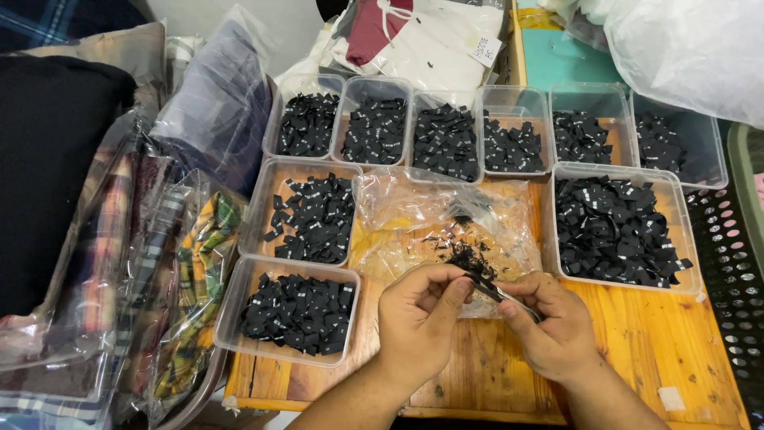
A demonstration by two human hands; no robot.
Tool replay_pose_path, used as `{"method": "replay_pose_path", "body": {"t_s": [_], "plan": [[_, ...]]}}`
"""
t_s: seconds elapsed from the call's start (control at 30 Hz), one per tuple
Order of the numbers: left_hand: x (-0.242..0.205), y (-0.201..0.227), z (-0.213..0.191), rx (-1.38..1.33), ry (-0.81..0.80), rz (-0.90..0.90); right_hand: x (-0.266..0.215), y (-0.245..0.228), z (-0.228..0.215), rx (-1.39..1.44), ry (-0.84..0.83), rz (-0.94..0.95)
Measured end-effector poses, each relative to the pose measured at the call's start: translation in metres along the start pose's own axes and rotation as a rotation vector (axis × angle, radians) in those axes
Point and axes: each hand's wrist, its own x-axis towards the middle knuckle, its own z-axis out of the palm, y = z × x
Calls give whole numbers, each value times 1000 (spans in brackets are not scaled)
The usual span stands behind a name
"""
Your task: The person repeatedly picks small black fabric tags from a plastic bag and cuts them with scissors. The cut pieces are placed into clear plastic containers arranged on a wooden table.
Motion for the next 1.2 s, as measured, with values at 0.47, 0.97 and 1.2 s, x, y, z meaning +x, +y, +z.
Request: {"method": "replay_pose_path", "body": {"t_s": [0.47, 0.97, 1.2], "plan": [[-1, -2, 0, 74, -2, -3, 0, -4, 2, 13, 1, -7], [-2, -5, -1, 24, -23, -36, -1, -5, 3, -47, 23, -37], [-2, -8, -3, -2, -21, -65, 0, -11, 4, -102, 30, -34]]}}
